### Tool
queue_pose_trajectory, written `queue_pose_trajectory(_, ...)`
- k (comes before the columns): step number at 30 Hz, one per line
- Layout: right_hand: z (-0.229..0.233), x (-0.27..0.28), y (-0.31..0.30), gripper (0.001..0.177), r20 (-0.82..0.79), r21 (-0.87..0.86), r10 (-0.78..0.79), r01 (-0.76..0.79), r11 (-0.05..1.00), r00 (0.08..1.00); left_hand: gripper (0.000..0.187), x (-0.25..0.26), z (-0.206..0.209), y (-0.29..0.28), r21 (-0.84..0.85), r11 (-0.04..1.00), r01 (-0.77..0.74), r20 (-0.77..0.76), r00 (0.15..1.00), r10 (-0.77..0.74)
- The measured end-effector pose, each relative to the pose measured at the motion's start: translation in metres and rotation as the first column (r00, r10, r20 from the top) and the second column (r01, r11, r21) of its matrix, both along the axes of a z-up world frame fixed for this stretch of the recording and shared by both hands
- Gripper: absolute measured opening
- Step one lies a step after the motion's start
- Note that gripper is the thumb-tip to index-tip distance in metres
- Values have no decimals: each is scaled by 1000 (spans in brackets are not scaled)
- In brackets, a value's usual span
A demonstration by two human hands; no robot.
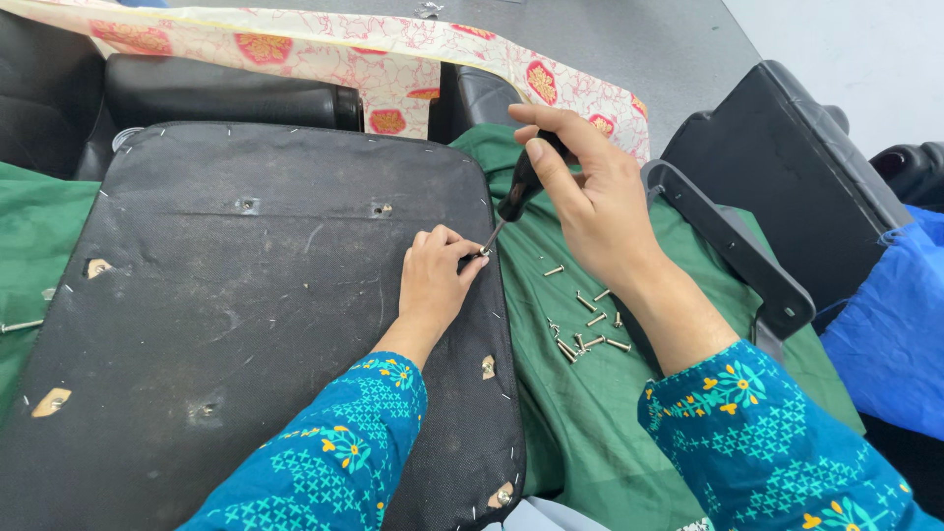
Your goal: The person uses a screwdriver to remove screws from the underside of a black chair seat. Screws are placed on a green cloth nearby. The person continues unscrewing multiple fasteners from the seat base.
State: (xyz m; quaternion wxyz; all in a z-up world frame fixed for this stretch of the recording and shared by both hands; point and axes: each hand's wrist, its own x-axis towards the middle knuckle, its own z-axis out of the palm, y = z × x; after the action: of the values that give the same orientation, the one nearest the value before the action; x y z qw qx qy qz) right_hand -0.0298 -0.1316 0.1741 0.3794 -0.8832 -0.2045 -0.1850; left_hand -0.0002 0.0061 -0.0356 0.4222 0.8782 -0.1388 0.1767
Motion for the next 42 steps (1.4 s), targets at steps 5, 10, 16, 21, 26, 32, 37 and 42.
queue_pose_trajectory(5, -2, -5, 6, 31, -30, 7, -111, 111, 994, 993, 14, 0, -2, -1, -3, 1000, 3, 1, 1000, -3)
queue_pose_trajectory(10, -5, -6, 3, 36, 73, -15, -49, 50, 999, 996, 14, -1, 0, 0, 0, 1000, 6, -12, 1000, -6)
queue_pose_trajectory(16, -7, -2, 3, 36, 50, 76, 35, -38, 996, 998, 14, -1, 0, 0, 3, 1000, 6, -14, 1000, -6)
queue_pose_trajectory(21, -4, -5, 8, 28, -27, 61, -53, 55, 997, 998, 14, 0, 1, 0, 11, 1000, 9, -17, 1000, -9)
queue_pose_trajectory(26, 0, -5, 12, 25, 61, 5, -106, 106, 994, 992, 13, -1, 3, 0, -3, 1000, 6, -22, 1000, -6)
queue_pose_trajectory(32, 1, -9, 11, 32, 161, -45, -29, 37, 998, 987, 13, -1, 3, 2, -45, 999, 14, -20, 1000, -15)
queue_pose_trajectory(37, -1, -11, 9, 34, 146, 1, -2, 2, 1000, 989, 12, 0, 0, 2, -31, 999, 18, 11, 1000, -17)
queue_pose_trajectory(42, 0, -11, 4, 27, 93, -12, -57, 58, 998, 994, 10, 2, -1, 1, 2, 1000, 20, 28, 999, -20)
